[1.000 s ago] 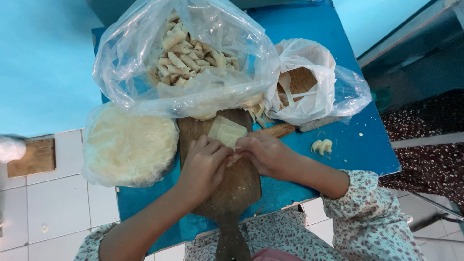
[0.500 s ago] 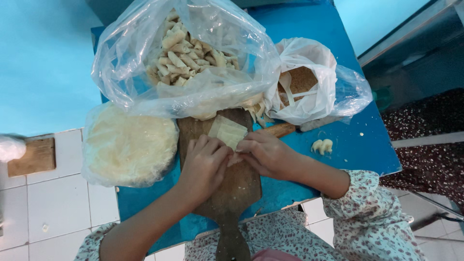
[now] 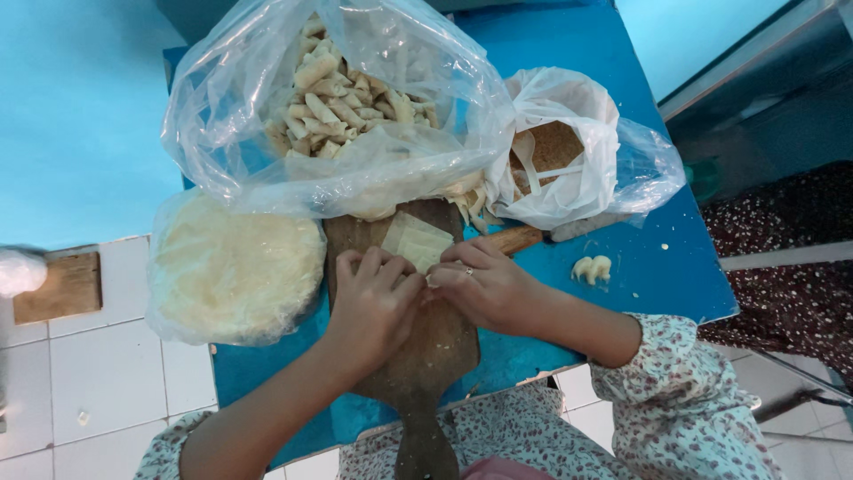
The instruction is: The person spoons brown filling from a plastic bag onto thin square wrappers on a wooden board, folds each wrapper around the filling, and places the folded pieces into a plastic bag. Later the person lifts a large round stack of dough sheets, peels and separates the soft layers, and gathers them on the board.
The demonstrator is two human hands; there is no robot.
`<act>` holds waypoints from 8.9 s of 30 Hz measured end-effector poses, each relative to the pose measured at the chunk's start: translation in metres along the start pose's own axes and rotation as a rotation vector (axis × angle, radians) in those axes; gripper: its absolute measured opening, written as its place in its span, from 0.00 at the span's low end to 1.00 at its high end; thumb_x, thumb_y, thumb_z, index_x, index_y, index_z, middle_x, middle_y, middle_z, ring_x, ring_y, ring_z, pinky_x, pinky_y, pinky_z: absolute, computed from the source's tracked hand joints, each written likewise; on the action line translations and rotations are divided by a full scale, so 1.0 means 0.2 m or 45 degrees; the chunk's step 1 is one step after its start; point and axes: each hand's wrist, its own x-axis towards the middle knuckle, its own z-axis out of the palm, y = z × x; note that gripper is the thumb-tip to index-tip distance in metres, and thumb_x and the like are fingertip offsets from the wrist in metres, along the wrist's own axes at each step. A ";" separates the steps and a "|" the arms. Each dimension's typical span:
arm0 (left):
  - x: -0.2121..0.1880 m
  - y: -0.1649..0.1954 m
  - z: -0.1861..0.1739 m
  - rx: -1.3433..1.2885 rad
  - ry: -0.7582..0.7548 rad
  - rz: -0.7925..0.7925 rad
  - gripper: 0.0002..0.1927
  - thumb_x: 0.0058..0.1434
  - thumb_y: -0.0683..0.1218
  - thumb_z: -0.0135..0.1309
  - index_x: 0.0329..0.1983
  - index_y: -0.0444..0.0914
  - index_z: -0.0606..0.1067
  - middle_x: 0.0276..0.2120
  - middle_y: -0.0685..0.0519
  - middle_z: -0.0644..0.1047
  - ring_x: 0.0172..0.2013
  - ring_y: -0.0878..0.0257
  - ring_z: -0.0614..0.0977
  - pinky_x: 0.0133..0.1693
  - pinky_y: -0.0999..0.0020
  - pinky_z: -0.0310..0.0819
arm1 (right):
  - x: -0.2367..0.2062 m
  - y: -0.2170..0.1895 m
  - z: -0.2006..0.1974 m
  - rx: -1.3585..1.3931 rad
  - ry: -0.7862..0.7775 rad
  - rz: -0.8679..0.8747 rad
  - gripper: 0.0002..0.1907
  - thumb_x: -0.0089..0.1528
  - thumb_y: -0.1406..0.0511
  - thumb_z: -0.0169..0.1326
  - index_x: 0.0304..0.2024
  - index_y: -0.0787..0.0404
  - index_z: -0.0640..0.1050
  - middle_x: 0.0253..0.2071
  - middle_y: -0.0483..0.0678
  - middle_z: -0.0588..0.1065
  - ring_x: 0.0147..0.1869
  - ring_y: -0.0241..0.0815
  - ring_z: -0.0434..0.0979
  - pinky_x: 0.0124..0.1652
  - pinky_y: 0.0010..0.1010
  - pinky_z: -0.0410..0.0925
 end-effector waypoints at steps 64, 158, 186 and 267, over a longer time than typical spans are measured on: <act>0.16 -0.02 -0.28 0.971 0.478 0.998 0.14 0.68 0.49 0.57 0.55 0.41 0.82 0.46 0.56 0.81 0.49 0.65 0.79 0.53 0.59 0.62 | -0.04 0.00 -0.22 0.385 0.328 0.642 0.25 0.69 0.65 0.57 0.64 0.60 0.62 0.41 0.46 0.81 0.44 0.36 0.84 0.42 0.27 0.76; 0.00 0.06 -0.10 -0.431 -0.173 -0.577 0.11 0.60 0.41 0.57 0.41 0.38 0.66 0.28 0.45 0.79 0.31 0.44 0.83 0.31 0.48 0.73 | -0.19 0.14 -0.13 0.292 0.293 0.021 0.25 0.60 0.86 0.45 0.51 0.58 0.58 0.46 0.59 0.74 0.53 0.59 0.84 0.45 0.40 0.80; 0.01 0.08 -0.11 -0.396 -0.071 -0.487 0.11 0.60 0.40 0.58 0.43 0.38 0.69 0.30 0.45 0.78 0.34 0.46 0.82 0.35 0.50 0.72 | -0.18 0.15 -0.42 0.051 0.823 0.347 0.20 0.70 0.86 0.48 0.53 0.63 0.57 0.45 0.58 0.73 0.43 0.41 0.79 0.41 0.30 0.80; 0.00 0.10 -0.05 -0.109 -0.013 -0.138 0.16 0.53 0.47 0.62 0.41 0.36 0.72 0.36 0.46 0.74 0.41 0.47 0.75 0.42 0.52 0.69 | -0.05 -0.03 0.03 0.010 0.176 0.235 0.29 0.57 0.75 0.66 0.55 0.60 0.66 0.47 0.50 0.74 0.49 0.53 0.76 0.48 0.45 0.63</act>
